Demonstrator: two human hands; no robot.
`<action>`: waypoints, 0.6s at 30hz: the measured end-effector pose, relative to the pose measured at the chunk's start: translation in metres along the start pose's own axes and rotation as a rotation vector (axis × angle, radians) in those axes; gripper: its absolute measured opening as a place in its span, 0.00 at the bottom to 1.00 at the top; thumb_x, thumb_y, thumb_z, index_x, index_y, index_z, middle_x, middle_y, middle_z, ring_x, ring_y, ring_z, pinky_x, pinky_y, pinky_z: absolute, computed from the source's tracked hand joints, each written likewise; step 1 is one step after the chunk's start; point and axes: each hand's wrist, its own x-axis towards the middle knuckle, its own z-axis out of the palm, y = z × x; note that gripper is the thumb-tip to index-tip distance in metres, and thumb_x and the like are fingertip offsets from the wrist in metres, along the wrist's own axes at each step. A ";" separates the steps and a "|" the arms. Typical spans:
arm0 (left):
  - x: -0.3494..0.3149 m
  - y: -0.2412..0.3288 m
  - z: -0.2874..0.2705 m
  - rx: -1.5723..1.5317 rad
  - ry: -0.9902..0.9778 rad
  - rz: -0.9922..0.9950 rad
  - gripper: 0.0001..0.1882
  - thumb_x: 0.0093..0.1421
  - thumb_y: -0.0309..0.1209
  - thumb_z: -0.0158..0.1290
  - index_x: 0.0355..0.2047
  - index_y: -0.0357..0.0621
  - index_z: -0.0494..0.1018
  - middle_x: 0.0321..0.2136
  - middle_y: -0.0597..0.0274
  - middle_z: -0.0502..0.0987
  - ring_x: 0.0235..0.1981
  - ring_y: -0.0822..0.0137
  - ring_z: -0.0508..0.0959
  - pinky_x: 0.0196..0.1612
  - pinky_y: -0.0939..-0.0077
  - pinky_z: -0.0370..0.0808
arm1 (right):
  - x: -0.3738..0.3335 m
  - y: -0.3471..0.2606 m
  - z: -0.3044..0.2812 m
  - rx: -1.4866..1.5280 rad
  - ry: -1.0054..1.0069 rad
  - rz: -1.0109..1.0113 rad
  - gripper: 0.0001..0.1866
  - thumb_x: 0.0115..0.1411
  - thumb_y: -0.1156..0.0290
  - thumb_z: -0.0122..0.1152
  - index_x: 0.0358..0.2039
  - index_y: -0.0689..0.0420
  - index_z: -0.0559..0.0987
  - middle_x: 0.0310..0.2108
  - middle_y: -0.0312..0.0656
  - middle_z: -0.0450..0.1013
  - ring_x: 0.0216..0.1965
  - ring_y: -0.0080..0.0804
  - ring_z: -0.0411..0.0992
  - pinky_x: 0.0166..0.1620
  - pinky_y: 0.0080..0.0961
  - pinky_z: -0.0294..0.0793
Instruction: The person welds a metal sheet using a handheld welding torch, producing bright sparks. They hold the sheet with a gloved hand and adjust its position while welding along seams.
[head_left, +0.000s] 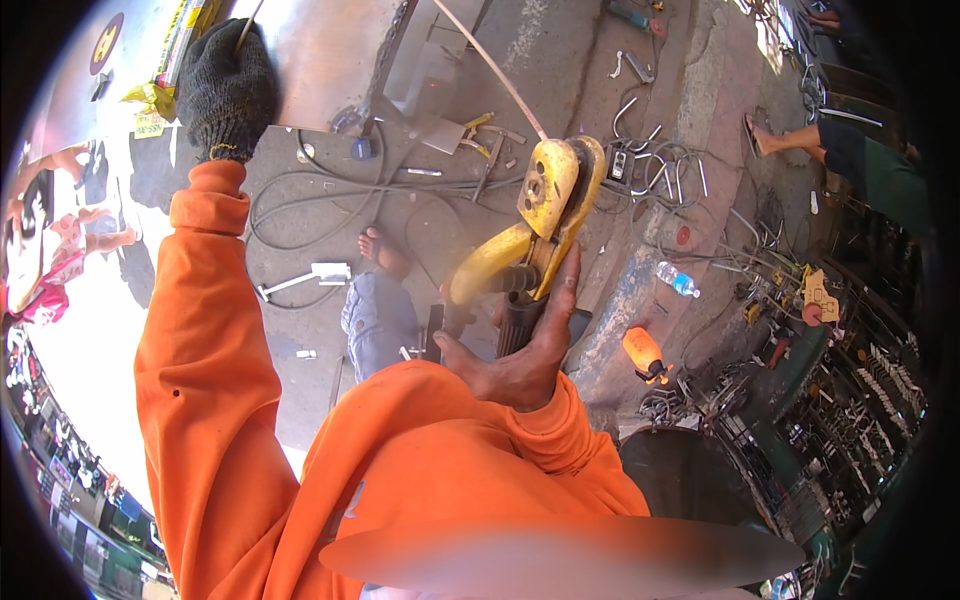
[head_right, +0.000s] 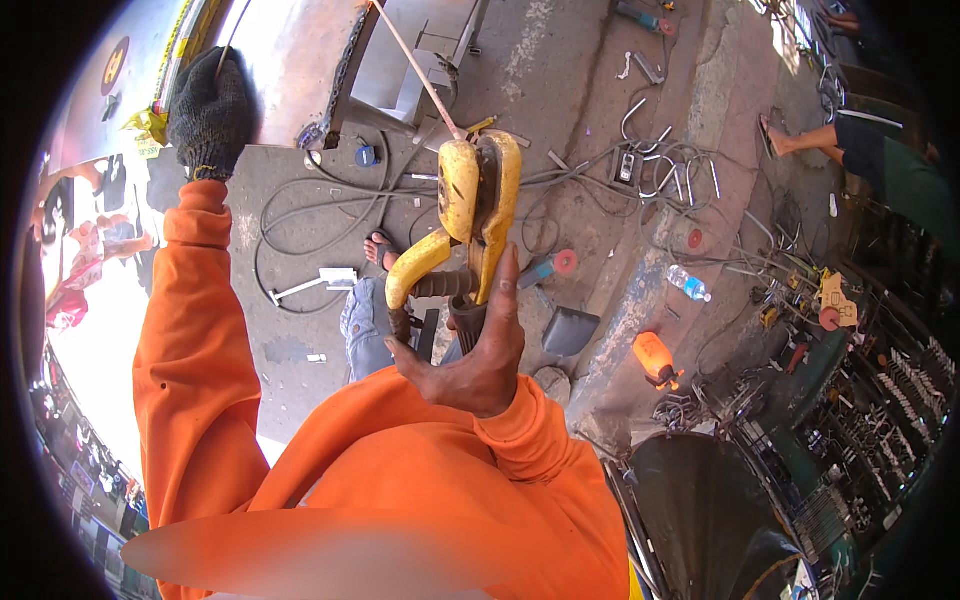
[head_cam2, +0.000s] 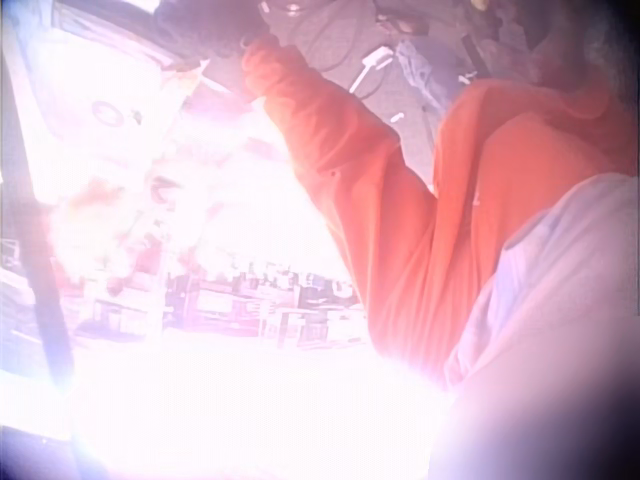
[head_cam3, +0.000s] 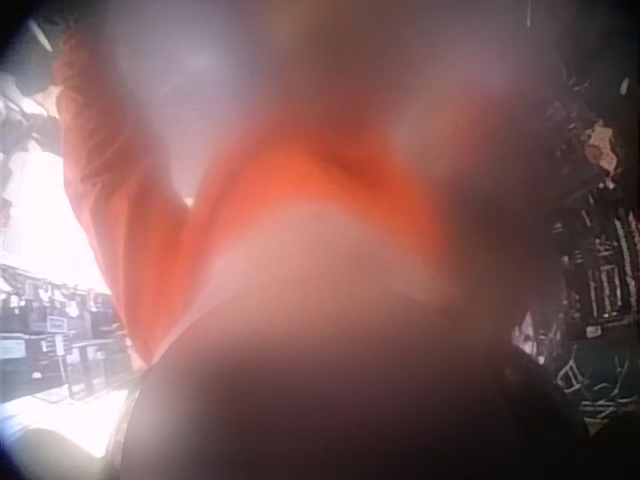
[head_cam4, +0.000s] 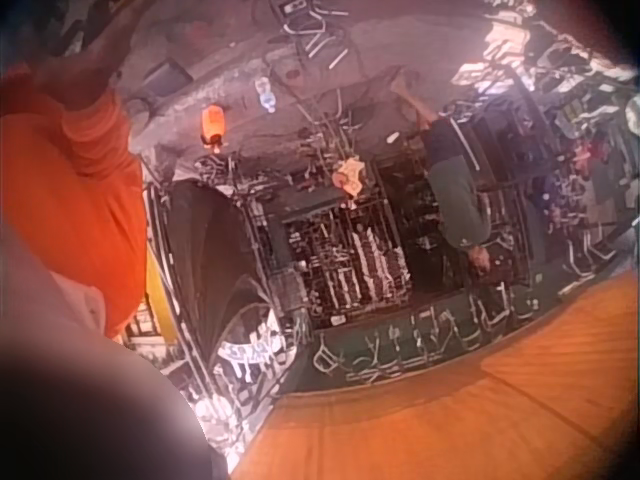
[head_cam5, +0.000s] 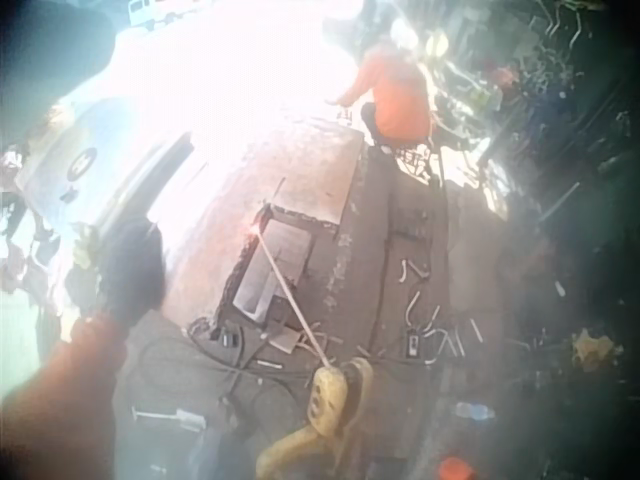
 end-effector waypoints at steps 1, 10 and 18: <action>-0.001 0.000 0.000 -0.010 0.017 0.011 0.15 0.65 0.40 0.56 0.42 0.44 0.83 0.44 0.50 0.83 0.47 0.45 0.81 0.54 0.55 0.76 | 0.000 0.000 0.000 -0.001 0.000 -0.001 0.70 0.41 0.80 0.75 0.74 0.68 0.33 0.53 0.54 0.69 0.46 0.39 0.78 0.44 0.30 0.79; -0.004 -0.005 0.004 0.118 -0.019 0.022 0.18 0.67 0.43 0.56 0.47 0.42 0.81 0.45 0.48 0.82 0.47 0.46 0.81 0.54 0.59 0.77 | 0.000 0.001 0.003 -0.012 0.049 0.001 0.69 0.43 0.71 0.81 0.72 0.75 0.39 0.52 0.62 0.74 0.49 0.47 0.80 0.49 0.34 0.82; -0.001 -0.004 -0.003 0.093 -0.072 0.001 0.18 0.66 0.43 0.55 0.47 0.43 0.80 0.47 0.49 0.81 0.51 0.47 0.79 0.55 0.60 0.76 | 0.009 -0.002 0.003 -0.040 0.035 -0.184 0.67 0.45 0.76 0.77 0.73 0.73 0.36 0.51 0.58 0.75 0.49 0.44 0.80 0.51 0.33 0.80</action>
